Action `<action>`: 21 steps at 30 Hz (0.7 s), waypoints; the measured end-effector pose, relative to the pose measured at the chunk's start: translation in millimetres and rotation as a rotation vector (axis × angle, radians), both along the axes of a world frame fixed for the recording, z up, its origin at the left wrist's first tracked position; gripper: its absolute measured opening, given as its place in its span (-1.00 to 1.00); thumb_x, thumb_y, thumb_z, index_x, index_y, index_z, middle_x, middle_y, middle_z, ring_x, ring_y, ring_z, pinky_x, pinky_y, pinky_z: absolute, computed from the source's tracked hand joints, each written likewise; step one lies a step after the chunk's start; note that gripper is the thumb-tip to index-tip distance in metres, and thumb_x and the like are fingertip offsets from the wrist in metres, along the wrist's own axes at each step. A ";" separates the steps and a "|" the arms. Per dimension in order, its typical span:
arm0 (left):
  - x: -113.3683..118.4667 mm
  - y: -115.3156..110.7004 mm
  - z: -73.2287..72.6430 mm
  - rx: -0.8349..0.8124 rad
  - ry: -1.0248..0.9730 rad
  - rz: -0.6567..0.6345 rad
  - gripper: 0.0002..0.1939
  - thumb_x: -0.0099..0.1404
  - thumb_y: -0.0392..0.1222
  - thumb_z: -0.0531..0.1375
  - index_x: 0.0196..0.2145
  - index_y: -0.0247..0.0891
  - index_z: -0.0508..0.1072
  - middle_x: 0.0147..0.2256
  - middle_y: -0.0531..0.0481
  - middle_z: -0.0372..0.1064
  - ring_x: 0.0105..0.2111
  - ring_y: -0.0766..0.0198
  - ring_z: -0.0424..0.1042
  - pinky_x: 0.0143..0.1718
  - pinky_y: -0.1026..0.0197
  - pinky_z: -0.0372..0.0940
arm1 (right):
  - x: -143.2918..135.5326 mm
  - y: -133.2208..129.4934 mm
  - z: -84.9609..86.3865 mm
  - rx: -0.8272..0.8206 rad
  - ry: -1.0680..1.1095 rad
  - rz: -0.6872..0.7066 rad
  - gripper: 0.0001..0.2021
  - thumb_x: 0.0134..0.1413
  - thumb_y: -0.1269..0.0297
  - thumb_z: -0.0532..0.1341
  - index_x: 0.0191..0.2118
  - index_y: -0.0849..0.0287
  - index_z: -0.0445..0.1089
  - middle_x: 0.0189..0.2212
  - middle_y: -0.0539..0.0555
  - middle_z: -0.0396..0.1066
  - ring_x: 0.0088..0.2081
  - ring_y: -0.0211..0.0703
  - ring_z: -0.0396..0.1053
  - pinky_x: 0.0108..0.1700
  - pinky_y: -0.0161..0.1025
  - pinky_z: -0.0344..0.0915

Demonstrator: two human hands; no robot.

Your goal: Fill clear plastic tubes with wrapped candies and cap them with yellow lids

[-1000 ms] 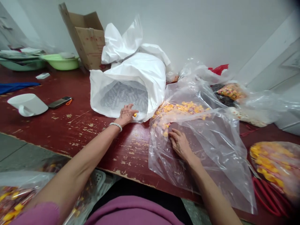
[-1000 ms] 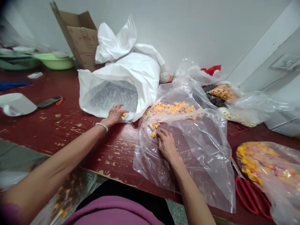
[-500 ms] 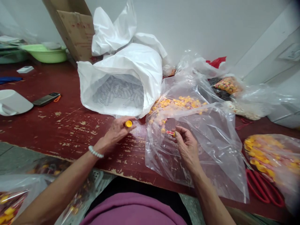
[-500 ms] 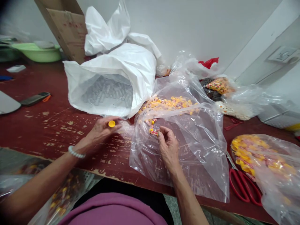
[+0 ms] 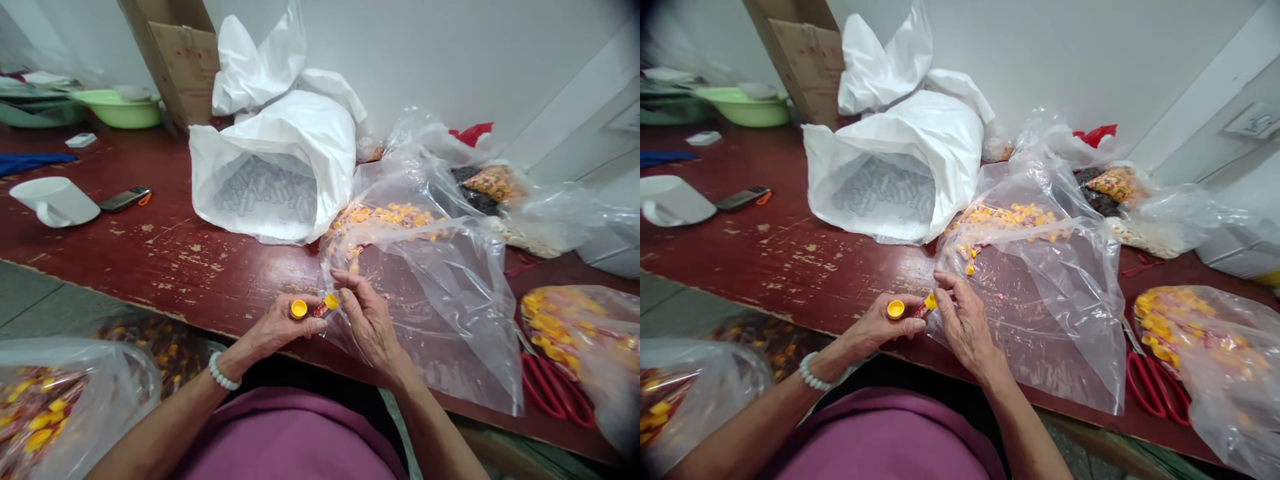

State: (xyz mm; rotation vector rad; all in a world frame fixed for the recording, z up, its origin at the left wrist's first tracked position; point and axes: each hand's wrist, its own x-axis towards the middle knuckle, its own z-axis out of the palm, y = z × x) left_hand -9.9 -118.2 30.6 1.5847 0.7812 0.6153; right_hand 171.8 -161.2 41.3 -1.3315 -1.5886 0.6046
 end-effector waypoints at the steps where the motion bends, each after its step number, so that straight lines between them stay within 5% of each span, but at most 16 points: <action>1: -0.5 -1.0 -1.6 -0.040 -0.003 0.013 -0.77 0.16 -0.10 0.24 -0.31 -0.33 0.50 -0.60 0.07 0.28 -0.60 0.40 0.20 -0.60 0.38 0.07 | 0.7 -1.9 1.6 0.022 -0.026 -0.001 -0.78 0.26 0.20 0.04 -0.04 0.06 0.30 0.05 0.10 0.31 0.07 -0.14 0.28 0.10 -0.10 0.21; 4: -0.7 -3.8 -6.1 -0.137 -0.025 0.056 -0.67 0.14 -0.03 0.26 -0.22 -0.31 0.49 -0.61 0.07 0.28 -0.63 0.39 0.22 -0.65 0.39 0.07 | 1.3 -8.9 2.7 0.051 -0.162 0.090 -0.78 0.16 0.20 0.15 -0.08 0.08 0.29 0.14 0.14 0.18 0.17 -0.05 0.16 0.16 -0.01 0.14; 8: 2.1 -7.4 -9.1 -0.186 -0.125 0.106 -0.70 0.10 -0.06 0.29 -0.26 -0.33 0.48 -0.65 0.12 0.23 -0.68 0.45 0.14 -0.68 0.40 0.03 | -5.0 -16.4 -6.3 0.092 -0.242 0.205 -0.55 -0.02 0.18 0.31 0.01 0.05 0.21 0.15 0.18 0.16 0.18 0.00 0.14 0.15 0.02 0.16; 15: 6.2 -10.8 -13.9 -0.254 -0.199 0.158 -0.79 0.07 -0.17 0.30 -0.35 -0.33 0.49 -0.64 0.15 0.16 -0.68 0.51 0.02 -0.67 0.41 -0.05 | -12.7 -14.3 -18.4 0.151 -0.237 0.178 -0.51 -0.06 0.20 0.34 0.00 0.06 0.19 0.16 0.20 0.17 0.18 0.00 0.15 0.15 0.04 0.16; 21: 13.5 -15.9 -12.3 -0.446 -0.374 0.167 -0.62 0.03 -0.19 0.33 -0.16 -0.30 0.47 -0.48 0.04 0.34 -0.54 0.41 0.28 -0.53 0.38 0.18 | -22.2 -17.6 -19.9 0.063 -0.164 0.184 -0.40 -0.09 0.19 0.35 0.10 0.06 0.17 0.14 0.17 0.18 0.22 -0.01 0.09 0.20 0.00 0.13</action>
